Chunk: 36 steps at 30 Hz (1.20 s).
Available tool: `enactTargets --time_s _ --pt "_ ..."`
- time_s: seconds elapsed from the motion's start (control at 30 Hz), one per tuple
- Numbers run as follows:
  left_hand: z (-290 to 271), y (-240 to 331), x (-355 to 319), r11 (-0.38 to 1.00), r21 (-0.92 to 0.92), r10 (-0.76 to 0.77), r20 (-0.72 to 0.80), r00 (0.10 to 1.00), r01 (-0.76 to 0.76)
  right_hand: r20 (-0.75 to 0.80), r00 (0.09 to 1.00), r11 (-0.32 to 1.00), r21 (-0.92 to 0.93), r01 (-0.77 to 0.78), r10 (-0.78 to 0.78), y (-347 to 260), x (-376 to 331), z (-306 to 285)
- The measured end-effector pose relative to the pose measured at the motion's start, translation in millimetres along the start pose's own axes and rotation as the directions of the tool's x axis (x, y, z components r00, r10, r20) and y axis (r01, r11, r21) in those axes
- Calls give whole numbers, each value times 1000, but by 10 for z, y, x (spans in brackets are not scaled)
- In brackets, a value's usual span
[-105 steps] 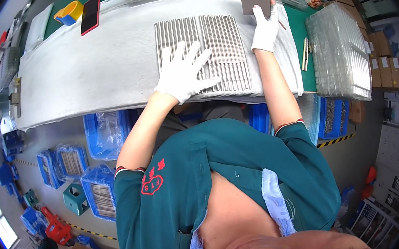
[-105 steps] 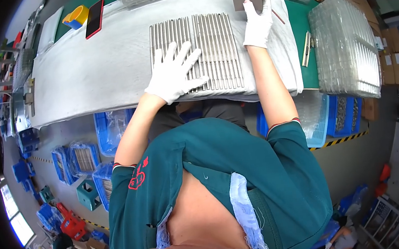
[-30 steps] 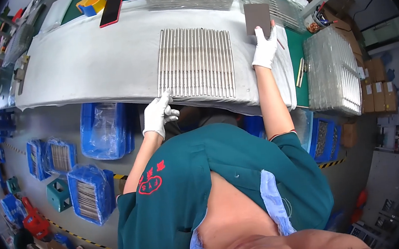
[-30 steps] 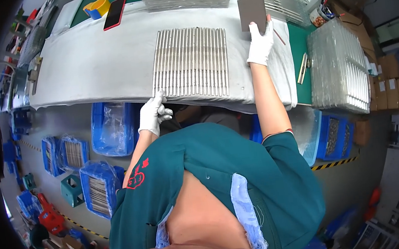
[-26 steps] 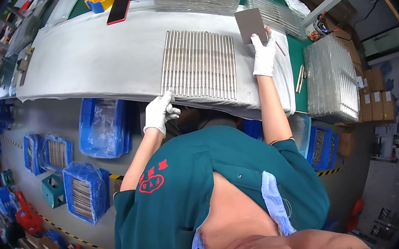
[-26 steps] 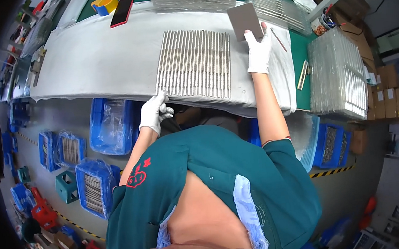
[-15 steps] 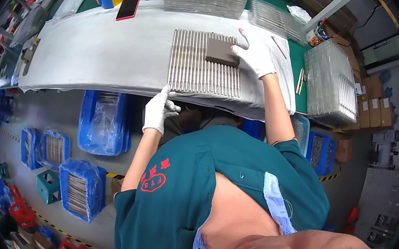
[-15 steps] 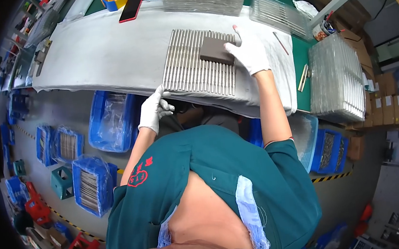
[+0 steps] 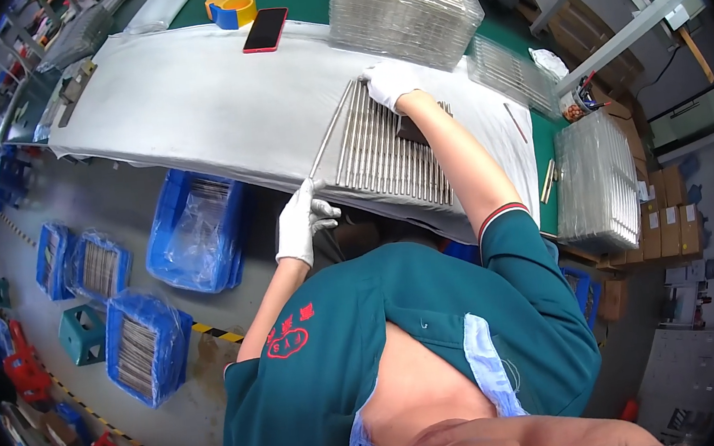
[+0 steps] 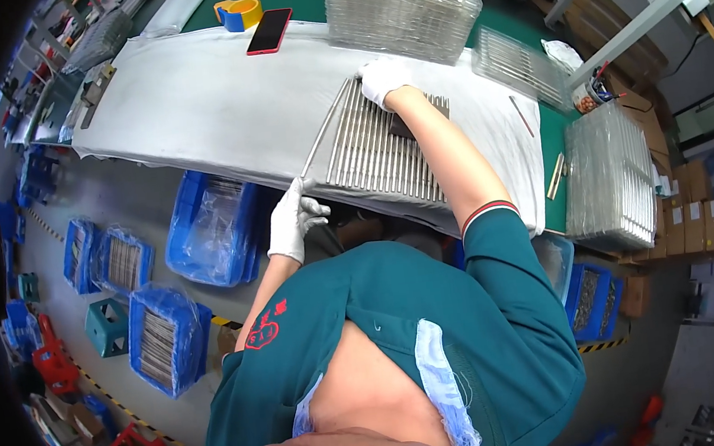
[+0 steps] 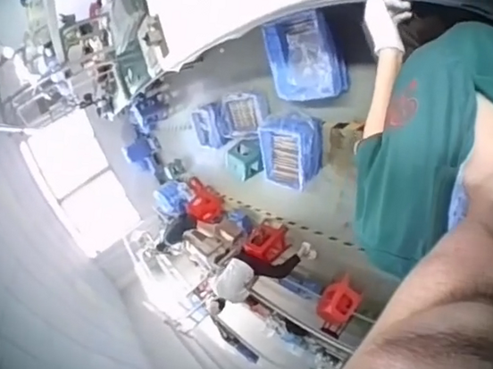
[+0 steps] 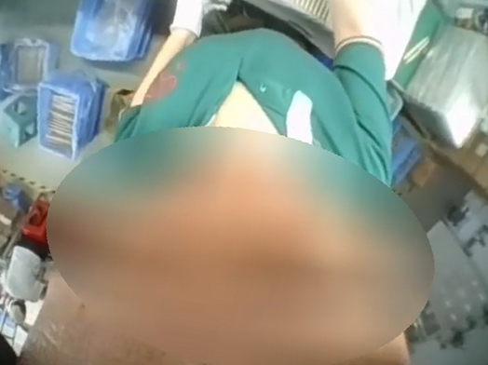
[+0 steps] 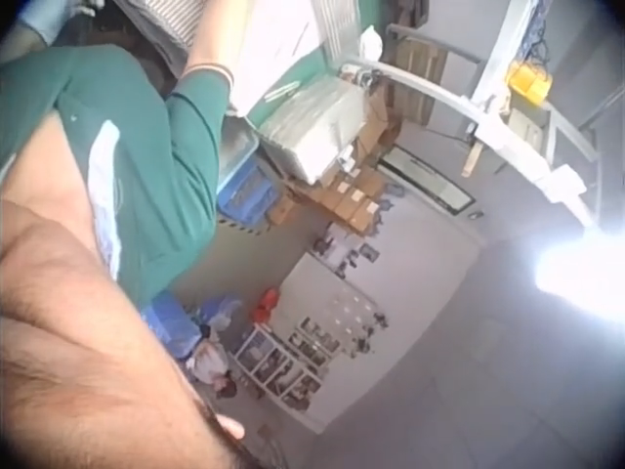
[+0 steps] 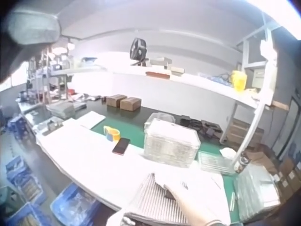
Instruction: Sanding and organizing thin metal rods on a workbench in a factory setting.
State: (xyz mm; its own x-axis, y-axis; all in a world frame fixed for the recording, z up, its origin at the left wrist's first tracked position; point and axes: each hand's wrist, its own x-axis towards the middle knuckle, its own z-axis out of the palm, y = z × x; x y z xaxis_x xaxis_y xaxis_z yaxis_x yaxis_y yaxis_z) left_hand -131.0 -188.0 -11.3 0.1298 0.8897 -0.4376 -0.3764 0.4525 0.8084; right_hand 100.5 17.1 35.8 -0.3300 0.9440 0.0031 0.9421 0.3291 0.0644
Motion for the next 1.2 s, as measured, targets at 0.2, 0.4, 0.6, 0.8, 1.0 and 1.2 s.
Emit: enactTargets --time_s 0.2,0.4,0.6,0.8,1.0,1.2 --pt "-24 -18 30 956 240 -189 72 979 167 -166 984 982 -184 28 -59 -122 -36 42" --pt "166 4 149 924 313 -264 105 959 220 -165 979 955 -289 70 -122 -306 -151 -13" --pt "224 73 58 942 166 -319 178 931 291 -143 972 954 -265 144 -186 -497 -458 -61" --pt "80 -10 -186 928 290 -296 186 937 236 -241 960 976 125 176 -143 -343 -1051 -456" --pt "56 -83 -199 915 269 -345 140 928 300 -93 985 986 101 -134 144 29 -1399 -211" --pt "56 -71 -134 920 273 -325 141 935 279 -154 969 975 88 206 -191 6 -1554 -359"
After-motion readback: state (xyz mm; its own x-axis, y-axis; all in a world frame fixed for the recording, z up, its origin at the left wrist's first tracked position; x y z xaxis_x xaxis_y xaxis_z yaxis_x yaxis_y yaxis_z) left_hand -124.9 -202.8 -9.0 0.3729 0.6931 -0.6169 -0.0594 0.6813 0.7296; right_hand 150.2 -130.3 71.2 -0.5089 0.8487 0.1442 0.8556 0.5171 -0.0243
